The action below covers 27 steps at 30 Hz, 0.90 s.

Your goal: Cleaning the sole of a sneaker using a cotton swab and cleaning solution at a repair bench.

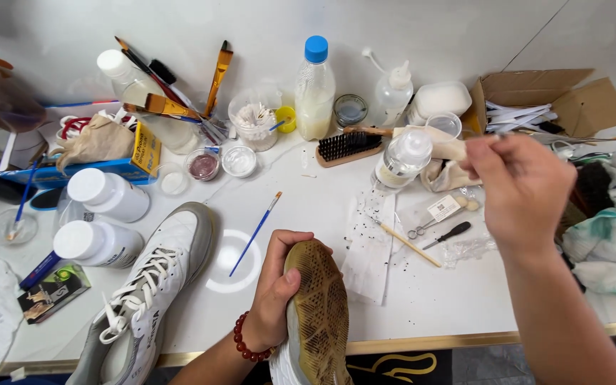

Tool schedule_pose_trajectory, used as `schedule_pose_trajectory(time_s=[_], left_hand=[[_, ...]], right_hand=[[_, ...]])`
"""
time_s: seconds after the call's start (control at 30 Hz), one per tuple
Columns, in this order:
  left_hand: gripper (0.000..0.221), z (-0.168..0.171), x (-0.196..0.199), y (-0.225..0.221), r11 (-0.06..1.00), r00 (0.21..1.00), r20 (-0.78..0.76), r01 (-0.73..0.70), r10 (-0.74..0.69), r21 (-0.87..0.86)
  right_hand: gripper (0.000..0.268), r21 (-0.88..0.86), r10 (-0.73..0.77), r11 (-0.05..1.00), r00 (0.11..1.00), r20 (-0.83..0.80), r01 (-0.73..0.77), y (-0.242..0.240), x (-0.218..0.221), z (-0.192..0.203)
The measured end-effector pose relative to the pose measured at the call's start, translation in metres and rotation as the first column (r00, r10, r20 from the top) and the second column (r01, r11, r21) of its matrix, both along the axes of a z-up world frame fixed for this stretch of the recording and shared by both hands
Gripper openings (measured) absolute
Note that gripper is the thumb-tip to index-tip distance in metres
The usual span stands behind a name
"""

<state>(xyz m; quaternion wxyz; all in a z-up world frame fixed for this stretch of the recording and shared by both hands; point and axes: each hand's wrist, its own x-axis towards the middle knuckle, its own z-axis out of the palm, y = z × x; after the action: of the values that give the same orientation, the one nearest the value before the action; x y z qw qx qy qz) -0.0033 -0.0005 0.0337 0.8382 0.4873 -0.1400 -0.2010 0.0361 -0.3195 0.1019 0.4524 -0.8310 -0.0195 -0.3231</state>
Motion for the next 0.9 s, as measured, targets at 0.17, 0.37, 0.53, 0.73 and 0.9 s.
schedule_pose_trajectory(time_s=[0.17,0.37,0.53,0.73,0.9], left_hand=[[0.073,-0.007,0.001,0.002,1.000,1.000,0.011,0.007,-0.007,-0.003],[0.076,-0.011,0.008,0.001,0.998,0.996,-0.064,0.053,-0.055,-0.032],[0.080,-0.011,0.010,0.000,0.999,0.995,-0.091,0.041,-0.040,0.006],[0.084,-0.012,0.010,-0.004,0.996,0.982,-0.188,0.011,0.005,0.083],[0.086,-0.013,0.009,-0.004,0.997,0.980,-0.191,-0.038,0.051,0.073]], right_hand=[[0.013,0.020,0.140,0.990,0.987,-0.083,-0.139,0.006,0.049,0.011],[0.012,-0.109,0.114,0.983,0.960,-0.255,-0.145,0.007,0.063,0.010],[0.010,-0.130,0.145,0.973,0.946,-0.289,-0.189,0.003,0.061,0.014],[0.012,-0.138,0.166,0.968,0.944,-0.285,-0.212,-0.005,0.066,0.010],[0.012,-0.206,0.207,0.945,0.951,-0.230,-0.255,-0.009,0.066,0.008]])
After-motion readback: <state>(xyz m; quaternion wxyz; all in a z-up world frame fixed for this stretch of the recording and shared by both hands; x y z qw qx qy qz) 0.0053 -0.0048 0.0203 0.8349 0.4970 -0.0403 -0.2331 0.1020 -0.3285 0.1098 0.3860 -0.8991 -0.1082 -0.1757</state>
